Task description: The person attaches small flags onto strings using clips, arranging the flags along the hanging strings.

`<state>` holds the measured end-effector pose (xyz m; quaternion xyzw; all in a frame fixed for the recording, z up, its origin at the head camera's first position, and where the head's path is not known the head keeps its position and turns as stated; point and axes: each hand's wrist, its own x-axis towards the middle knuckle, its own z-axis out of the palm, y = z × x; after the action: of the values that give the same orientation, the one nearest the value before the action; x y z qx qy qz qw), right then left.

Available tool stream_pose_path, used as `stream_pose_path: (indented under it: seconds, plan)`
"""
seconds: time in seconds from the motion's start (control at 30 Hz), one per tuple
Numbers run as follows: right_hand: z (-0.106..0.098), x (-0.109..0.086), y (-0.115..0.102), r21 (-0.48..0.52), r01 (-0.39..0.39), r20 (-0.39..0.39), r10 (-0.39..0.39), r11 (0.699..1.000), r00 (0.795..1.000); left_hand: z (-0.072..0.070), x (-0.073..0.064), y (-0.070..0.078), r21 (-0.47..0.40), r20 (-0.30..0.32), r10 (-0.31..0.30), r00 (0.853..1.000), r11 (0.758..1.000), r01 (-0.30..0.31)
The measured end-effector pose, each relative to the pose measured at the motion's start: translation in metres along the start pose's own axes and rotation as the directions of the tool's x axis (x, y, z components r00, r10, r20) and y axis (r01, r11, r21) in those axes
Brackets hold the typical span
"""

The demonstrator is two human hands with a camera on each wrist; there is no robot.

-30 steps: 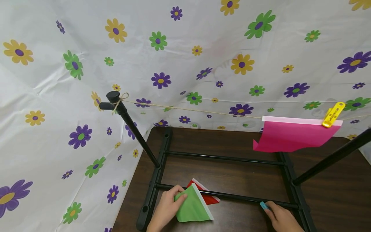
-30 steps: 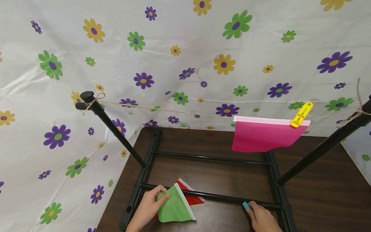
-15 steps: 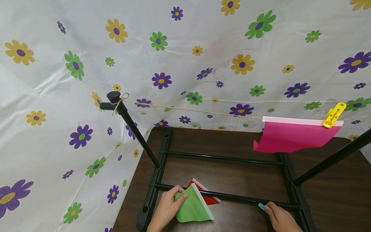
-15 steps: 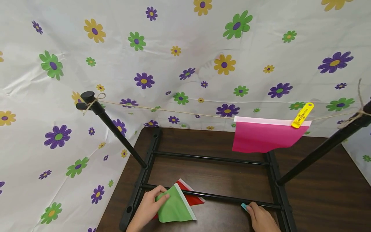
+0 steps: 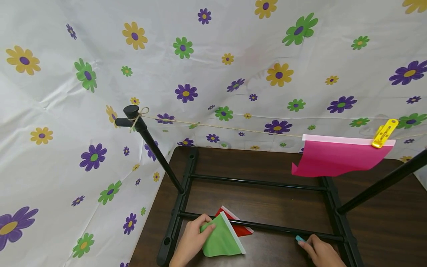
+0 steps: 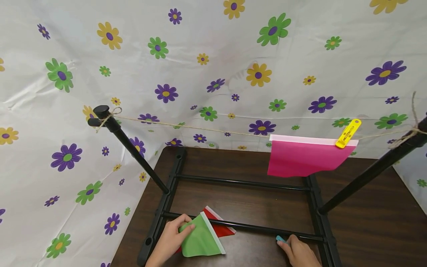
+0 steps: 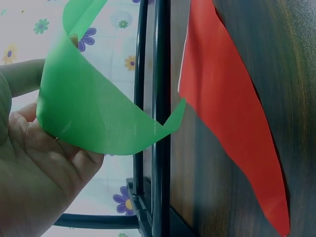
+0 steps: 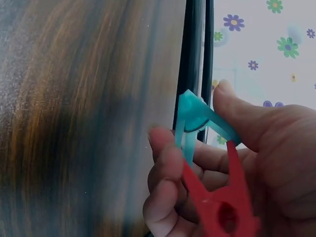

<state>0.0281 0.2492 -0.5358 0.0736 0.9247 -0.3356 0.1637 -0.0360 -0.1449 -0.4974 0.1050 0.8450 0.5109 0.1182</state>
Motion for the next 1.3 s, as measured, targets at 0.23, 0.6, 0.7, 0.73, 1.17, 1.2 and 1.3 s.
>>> stream_pose_path:
  seconds: [0.23, 0.6, 0.7, 0.73, 1.17, 1.2, 1.3]
  plan:
    - [-0.003, 0.0, -0.003, -0.002, -0.01, -0.046, 0.01, 1.0, 0.999, -0.001, 0.0, 0.0, 0.009, -0.007, -0.008, 1.0, 1.0, 0.008]
    - [-0.004, 0.001, -0.006, 0.021, -0.019, -0.048, 0.02, 1.0, 0.999, -0.001, 0.0, 0.001, -0.006, -0.025, -0.001, 1.0, 1.0, 0.001]
    - [-0.005, 0.0, -0.007, 0.021, -0.016, -0.056, 0.017, 1.0, 0.998, -0.001, 0.001, 0.003, -0.021, -0.047, 0.024, 0.999, 0.999, -0.025]
    - [-0.006, 0.0, -0.008, 0.017, -0.018, -0.062, 0.019, 1.0, 0.998, -0.002, 0.001, 0.004, -0.024, -0.054, 0.032, 0.998, 0.999, -0.034]
    - [-0.016, -0.003, -0.018, -0.03, 0.011, -0.137, -0.014, 1.0, 0.991, -0.002, 0.006, 0.012, -0.038, -0.09, 0.073, 0.993, 0.996, -0.077]
    - [-0.016, -0.004, -0.019, -0.032, 0.013, -0.139, -0.018, 0.999, 0.99, -0.002, 0.006, 0.014, -0.045, -0.097, 0.074, 0.993, 0.996, -0.078]
    - [-0.017, -0.004, -0.021, -0.026, -0.004, -0.124, 0.0, 1.0, 0.992, -0.002, 0.007, 0.018, -0.068, -0.119, 0.076, 0.99, 0.994, -0.084]
